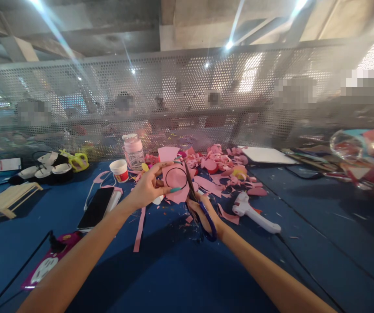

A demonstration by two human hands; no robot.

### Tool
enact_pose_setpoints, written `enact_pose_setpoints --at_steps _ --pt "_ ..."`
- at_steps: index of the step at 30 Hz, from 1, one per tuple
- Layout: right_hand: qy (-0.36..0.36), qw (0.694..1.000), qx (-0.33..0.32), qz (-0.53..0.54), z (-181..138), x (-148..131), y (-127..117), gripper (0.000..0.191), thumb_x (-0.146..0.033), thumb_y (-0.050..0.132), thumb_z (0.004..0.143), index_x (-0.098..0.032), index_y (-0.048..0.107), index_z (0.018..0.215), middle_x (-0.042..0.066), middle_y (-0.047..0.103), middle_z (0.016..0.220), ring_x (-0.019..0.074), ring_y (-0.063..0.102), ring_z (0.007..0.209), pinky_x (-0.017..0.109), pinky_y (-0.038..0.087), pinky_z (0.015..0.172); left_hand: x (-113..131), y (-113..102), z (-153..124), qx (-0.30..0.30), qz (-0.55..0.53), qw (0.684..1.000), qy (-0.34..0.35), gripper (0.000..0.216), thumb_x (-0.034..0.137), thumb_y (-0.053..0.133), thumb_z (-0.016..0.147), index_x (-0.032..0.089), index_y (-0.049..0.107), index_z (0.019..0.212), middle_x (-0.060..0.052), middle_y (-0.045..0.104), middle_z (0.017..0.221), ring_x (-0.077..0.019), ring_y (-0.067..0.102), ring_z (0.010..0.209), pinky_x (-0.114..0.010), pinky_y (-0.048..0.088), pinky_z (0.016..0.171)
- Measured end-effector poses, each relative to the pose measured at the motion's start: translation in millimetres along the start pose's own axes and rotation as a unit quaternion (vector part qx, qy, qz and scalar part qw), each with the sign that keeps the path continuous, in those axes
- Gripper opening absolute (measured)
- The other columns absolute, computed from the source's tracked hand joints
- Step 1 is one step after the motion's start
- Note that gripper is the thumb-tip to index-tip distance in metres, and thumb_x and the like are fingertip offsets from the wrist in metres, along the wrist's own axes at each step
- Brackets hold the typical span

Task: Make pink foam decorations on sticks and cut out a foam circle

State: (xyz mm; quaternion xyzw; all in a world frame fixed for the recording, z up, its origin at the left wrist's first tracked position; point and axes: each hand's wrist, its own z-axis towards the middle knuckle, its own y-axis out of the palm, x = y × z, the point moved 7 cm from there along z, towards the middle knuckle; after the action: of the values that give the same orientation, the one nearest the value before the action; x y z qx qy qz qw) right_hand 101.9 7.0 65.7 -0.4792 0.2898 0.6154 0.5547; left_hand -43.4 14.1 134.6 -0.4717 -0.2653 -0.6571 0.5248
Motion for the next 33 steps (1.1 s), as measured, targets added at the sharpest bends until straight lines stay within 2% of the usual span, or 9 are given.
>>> enact_pose_setpoints --at_steps 6,14,16,18,20,22,27,30,33 --pt "0.011 1.000 -0.002 0.012 -0.3 3.7 0.9 0.026 -0.044 0.054 0.076 -0.019 0.049 0.071 -0.004 0.041 0.060 0.0112 0.038 0.056 0.024 0.033 0.053 -2.2 1.4 -0.5 -0.002 -0.024 1.000 -0.015 0.062 0.014 0.071 0.063 0.024 0.046 0.118 -0.012 0.036 0.137 -0.0045 0.059 0.058 -0.016 0.050 0.046" --pt "0.040 0.994 -0.053 0.083 -0.5 8.3 8.4 0.025 -0.042 0.051 0.080 -0.019 0.046 0.072 -0.007 0.036 0.053 0.0074 0.032 0.044 0.021 0.026 0.042 -2.0 0.4 0.0 0.003 -0.023 1.000 -0.005 0.061 0.015 0.072 0.062 0.023 0.046 0.118 -0.012 0.037 0.137 -0.0052 0.059 0.062 -0.018 0.053 0.052" --pt "0.027 0.995 -0.057 0.079 -0.8 1.4 8.8 0.024 -0.041 0.049 0.082 -0.019 0.047 0.072 -0.005 0.041 0.056 0.0088 0.039 0.048 0.022 0.033 0.048 -2.1 -0.4 0.5 0.006 -0.019 1.000 0.001 0.061 0.016 0.072 0.063 0.023 0.046 0.118 -0.012 0.039 0.135 -0.0051 0.058 0.062 -0.018 0.053 0.053" --pt "0.016 0.995 -0.063 0.076 -1.3 -4.8 9.9 0.020 -0.038 0.049 0.083 -0.019 0.052 0.075 -0.002 0.049 0.064 0.0115 0.047 0.060 0.025 0.039 0.060 -1.7 -3.3 1.3 0.019 -0.016 1.000 0.007 0.062 0.017 0.072 0.063 0.023 0.045 0.119 -0.012 0.042 0.132 -0.0065 0.059 0.064 -0.020 0.054 0.055" --pt "0.018 0.993 -0.074 0.091 -1.6 -5.9 12.2 0.015 -0.034 0.050 0.082 -0.020 0.056 0.082 0.000 0.054 0.074 0.0137 0.051 0.071 0.027 0.040 0.072 0.3 -9.1 2.3 0.048 -0.012 0.999 0.021 0.063 0.018 0.073 0.062 0.022 0.045 0.119 -0.011 0.043 0.131 -0.0083 0.060 0.067 -0.020 0.054 0.057" --pt "0.029 0.989 -0.084 0.120 -1.6 -1.8 14.8 0.016 -0.033 0.051 0.081 -0.020 0.057 0.088 0.001 0.055 0.078 0.0143 0.052 0.073 0.028 0.041 0.074 2.8 -17.0 2.8 0.090 -0.008 0.995 0.035 0.064 0.019 0.073 0.062 0.022 0.044 0.119 -0.011 0.044 0.130 -0.0099 0.061 0.070 -0.020 0.054 0.058" --pt "0.056 0.975 -0.077 0.200 -0.4 15.4 16.8 0.020 -0.037 0.050 0.080 -0.018 0.051 0.073 -0.004 0.044 0.057 0.0105 0.041 0.050 0.025 0.038 0.053 11.4 -32.3 1.1 0.170 -0.001 0.982 0.082 0.065 0.020 0.073 0.063 0.022 0.043 0.120 -0.010 0.044 0.129 -0.0160 0.061 0.086 -0.022 0.055 0.064" --pt "0.082 0.965 -0.080 0.236 -0.2 22.5 17.8 0.028 -0.041 0.048 0.078 -0.020 0.044 0.060 -0.007 0.033 0.045 0.0081 0.030 0.039 0.023 0.030 0.042 16.0 -35.6 -0.6 0.193 -0.002 0.976 0.102 0.063 0.020 0.073 0.062 0.022 0.045 0.118 -0.009 0.047 0.126 -0.0160 0.060 0.087 -0.022 0.055 0.066" --pt "0.099 0.963 -0.081 0.239 0.0 24.4 17.1 0.031 -0.041 0.048 0.077 -0.020 0.040 0.056 -0.008 0.029 0.042 0.0069 0.026 0.037 0.022 0.026 0.040 17.1 -36.2 -1.1 0.202 -0.013 0.974 0.104 0.065 0.019 0.075 0.059 0.022 0.046 0.118 -0.008 0.049 0.124 -0.0149 0.060 0.085 -0.022 0.055 0.066"
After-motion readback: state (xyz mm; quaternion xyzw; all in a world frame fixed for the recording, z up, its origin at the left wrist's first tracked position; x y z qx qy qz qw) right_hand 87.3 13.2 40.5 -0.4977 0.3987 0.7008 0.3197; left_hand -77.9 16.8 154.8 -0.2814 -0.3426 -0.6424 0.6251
